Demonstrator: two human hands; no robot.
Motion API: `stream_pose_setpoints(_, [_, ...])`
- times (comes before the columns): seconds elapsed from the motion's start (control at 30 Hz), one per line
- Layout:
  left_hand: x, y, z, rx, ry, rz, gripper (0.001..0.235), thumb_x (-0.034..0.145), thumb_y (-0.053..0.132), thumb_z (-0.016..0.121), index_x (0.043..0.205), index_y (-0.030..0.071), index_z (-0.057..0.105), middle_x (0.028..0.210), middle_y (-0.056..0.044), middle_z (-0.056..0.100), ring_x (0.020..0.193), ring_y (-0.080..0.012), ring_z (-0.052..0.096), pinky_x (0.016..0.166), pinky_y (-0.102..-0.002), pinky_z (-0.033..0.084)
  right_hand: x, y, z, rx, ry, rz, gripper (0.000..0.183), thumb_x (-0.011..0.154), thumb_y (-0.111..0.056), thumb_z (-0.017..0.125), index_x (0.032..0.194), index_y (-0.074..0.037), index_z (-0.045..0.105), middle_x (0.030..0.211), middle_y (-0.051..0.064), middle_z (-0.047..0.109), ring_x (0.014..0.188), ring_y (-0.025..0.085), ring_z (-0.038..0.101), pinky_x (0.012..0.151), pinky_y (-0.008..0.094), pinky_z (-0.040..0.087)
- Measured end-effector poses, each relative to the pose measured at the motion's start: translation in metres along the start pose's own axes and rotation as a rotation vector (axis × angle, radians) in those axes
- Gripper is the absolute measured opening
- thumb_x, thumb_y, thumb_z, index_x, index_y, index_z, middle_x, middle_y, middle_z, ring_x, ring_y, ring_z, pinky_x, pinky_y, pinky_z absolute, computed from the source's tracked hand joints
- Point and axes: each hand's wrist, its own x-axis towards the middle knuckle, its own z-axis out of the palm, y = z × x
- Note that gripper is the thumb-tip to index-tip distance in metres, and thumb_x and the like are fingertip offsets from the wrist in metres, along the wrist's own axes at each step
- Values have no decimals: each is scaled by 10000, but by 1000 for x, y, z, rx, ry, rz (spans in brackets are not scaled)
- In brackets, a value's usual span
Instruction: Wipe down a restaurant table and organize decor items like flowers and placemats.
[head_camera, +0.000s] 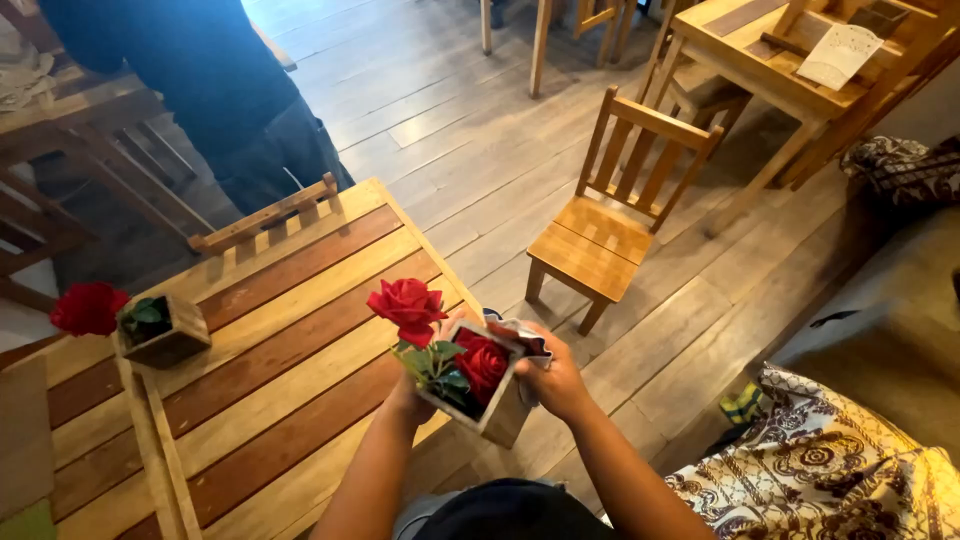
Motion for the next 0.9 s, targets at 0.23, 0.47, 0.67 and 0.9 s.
stream_pose_setpoints(0.23, [31, -55, -77, -32, 71, 136, 505, 965, 461, 585, 1280, 71, 647, 1231, -93, 713, 1136, -248, 680, 982, -415, 529, 13, 2, 36, 4, 214, -62, 687, 1048, -436, 530, 1546, 6, 362, 1528, 142, 529, 1416, 231, 495, 1192, 381, 360])
stream_pose_setpoints(0.47, [19, -34, -53, -117, 215, 353, 527, 980, 400, 539, 1423, 118, 497, 1231, -62, 676, 1091, -205, 665, 937, -377, 536, 17, -11, 73, 3, 199, -11, 671, 1099, -425, 359, 1621, -22, 240, 1642, 172, 355, 1511, 271, 354, 1238, 411, 257])
stream_pose_setpoints(0.67, [-9, 34, -31, -150, 515, 568, 513, 934, 318, 624, 1385, 129, 469, 1212, -55, 639, 1075, -212, 662, 908, -393, 565, 21, 10, 114, 20, 18, -79, 689, 1115, -469, 313, 1633, -17, 260, 1683, 153, 299, 1554, 250, 289, 1280, 411, 178])
stream_pose_setpoints(0.9, [-32, 36, -74, -206, 573, 883, 589, 962, 374, 680, 1423, 126, 411, 1343, -73, 569, 1176, -208, 637, 1013, -395, 547, 18, 86, 188, 326, 65, 39, 619, 1006, -166, 610, 1557, -19, 370, 1566, 131, 417, 1433, 226, 430, 1196, 393, 338])
